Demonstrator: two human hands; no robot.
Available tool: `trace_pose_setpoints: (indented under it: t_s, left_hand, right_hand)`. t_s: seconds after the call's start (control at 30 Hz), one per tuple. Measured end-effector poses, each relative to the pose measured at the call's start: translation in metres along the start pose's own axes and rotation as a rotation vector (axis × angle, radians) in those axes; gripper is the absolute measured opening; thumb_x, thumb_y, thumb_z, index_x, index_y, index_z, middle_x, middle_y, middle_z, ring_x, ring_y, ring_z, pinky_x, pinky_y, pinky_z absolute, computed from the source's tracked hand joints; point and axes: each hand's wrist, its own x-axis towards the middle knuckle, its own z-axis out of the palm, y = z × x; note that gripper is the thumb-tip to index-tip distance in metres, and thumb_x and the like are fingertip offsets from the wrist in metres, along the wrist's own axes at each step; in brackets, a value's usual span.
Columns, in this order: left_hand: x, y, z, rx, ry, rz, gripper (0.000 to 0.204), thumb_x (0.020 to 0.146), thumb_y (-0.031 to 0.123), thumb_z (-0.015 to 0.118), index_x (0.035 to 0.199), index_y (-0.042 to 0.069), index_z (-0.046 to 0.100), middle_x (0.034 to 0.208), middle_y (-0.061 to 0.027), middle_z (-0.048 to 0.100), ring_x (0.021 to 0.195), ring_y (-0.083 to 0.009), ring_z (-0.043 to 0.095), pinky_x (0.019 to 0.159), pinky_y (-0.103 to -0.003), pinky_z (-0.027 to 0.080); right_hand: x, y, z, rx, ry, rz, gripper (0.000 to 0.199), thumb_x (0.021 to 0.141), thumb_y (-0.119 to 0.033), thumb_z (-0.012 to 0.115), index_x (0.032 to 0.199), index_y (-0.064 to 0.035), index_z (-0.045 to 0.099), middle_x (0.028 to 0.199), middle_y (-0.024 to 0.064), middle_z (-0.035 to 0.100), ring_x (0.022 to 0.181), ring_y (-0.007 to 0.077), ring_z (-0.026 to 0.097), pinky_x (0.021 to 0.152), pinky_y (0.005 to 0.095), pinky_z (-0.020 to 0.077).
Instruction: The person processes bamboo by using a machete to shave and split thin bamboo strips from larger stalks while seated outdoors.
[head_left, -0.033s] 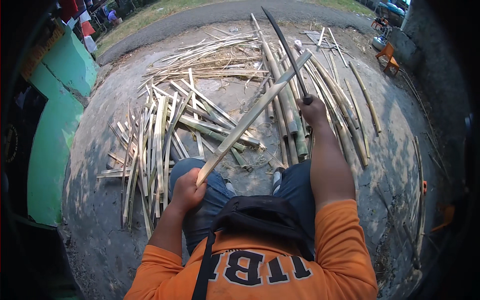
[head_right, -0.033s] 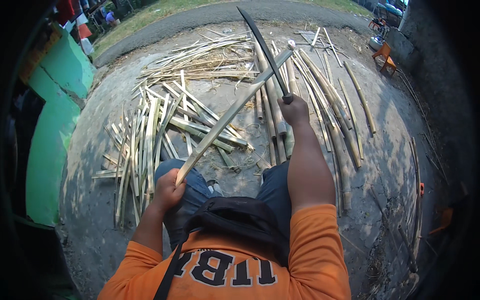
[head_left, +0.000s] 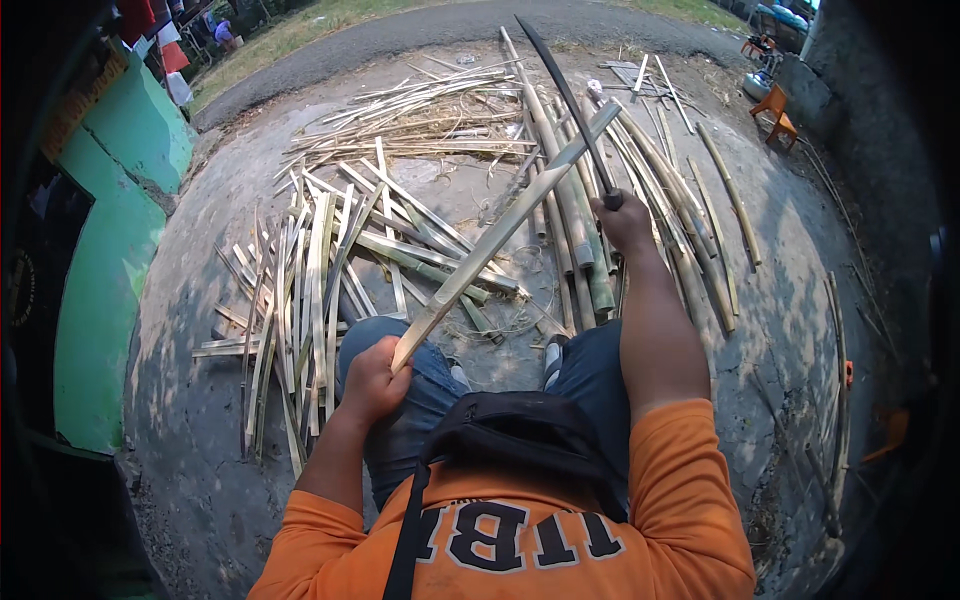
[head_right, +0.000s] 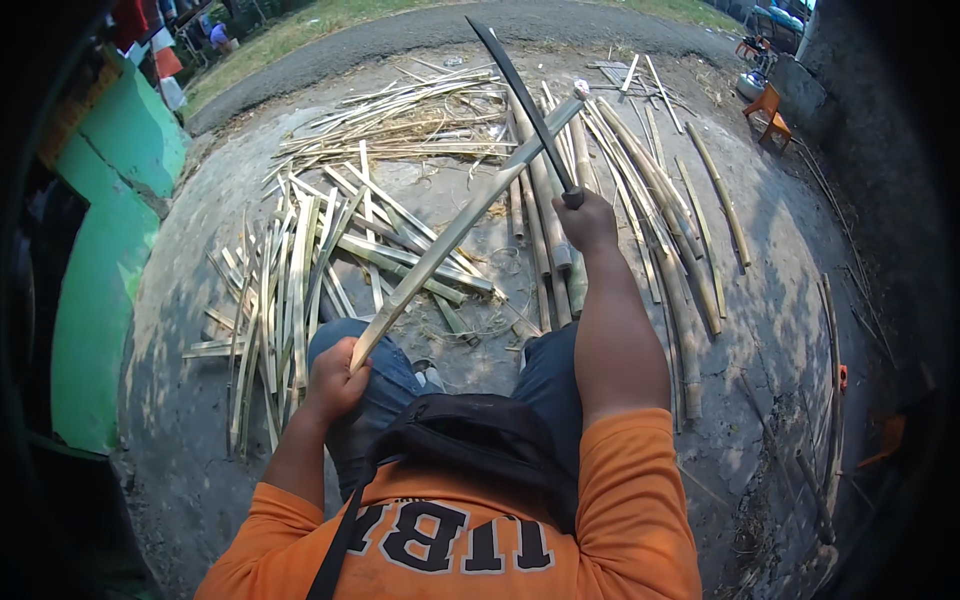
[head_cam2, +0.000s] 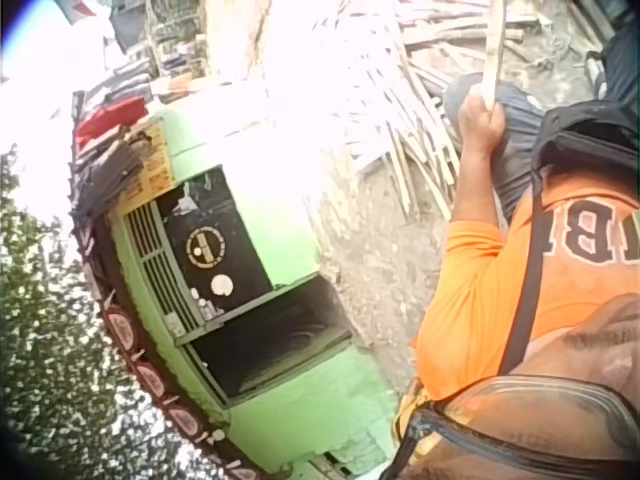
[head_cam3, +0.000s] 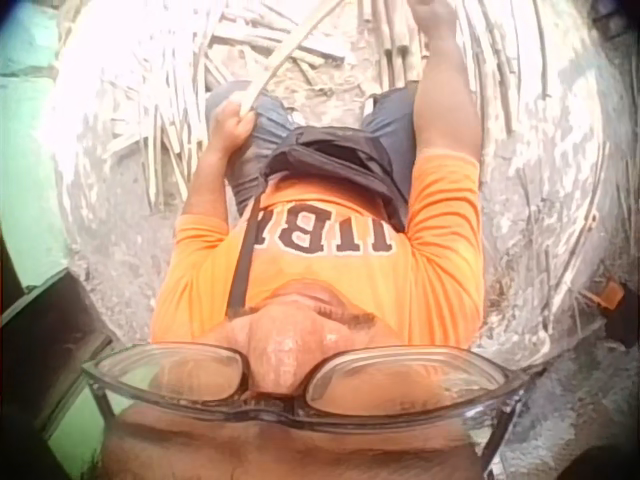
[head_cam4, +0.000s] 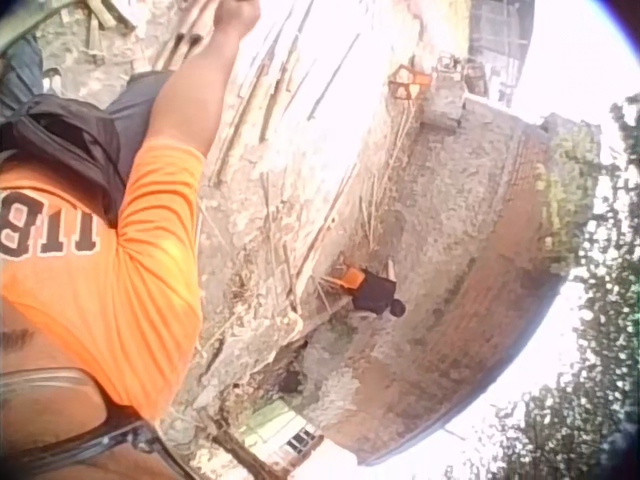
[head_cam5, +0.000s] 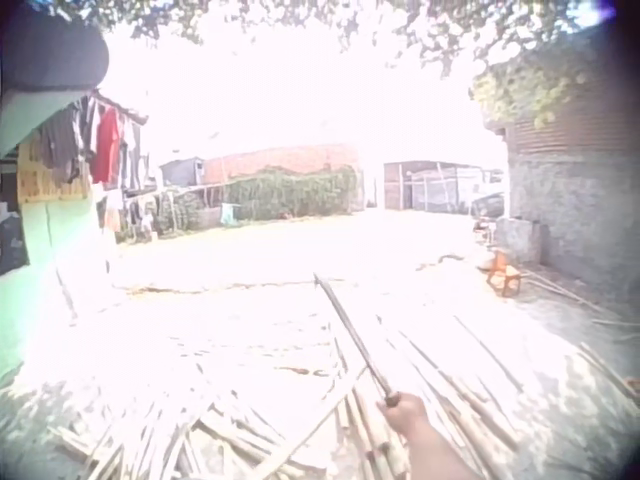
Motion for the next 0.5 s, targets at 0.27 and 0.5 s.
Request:
trace_pose_setpoints:
  t_s: [0.27, 0.5]
  left_hand:
    - [-0.003, -0.002, -0.006, -0.097, -0.032, -0.056, 0.013, 0.090, 0.012, 0.070, 0.098, 0.003, 0.065, 0.079, -0.0196, 0.066, 0.075, -0.0403, 0.068, 0.067, -0.043, 0.052]
    - [0.004, 0.008, -0.003, -0.067, -0.041, -0.035, 0.013, 0.091, 0.013, 0.069, 0.098, 0.003, 0.065, 0.076, -0.0203, 0.066, 0.072, -0.0405, 0.068, 0.066, -0.044, 0.052]
  right_hand:
    - [-0.012, -0.050, -0.017, -0.106, -0.137, -0.296, 0.027, 0.088, -0.036, 0.081, 0.097, -0.0110, 0.076, 0.089, 0.0189, 0.075, 0.089, 0.0404, 0.073, 0.078, 0.0499, 0.0572]
    - [0.014, 0.023, -0.004, 0.199, -0.050, 0.023, 0.039, 0.089, -0.037, 0.083, 0.100, -0.0002, 0.076, 0.089, 0.0172, 0.077, 0.084, 0.0297, 0.074, 0.081, 0.0408, 0.0562]
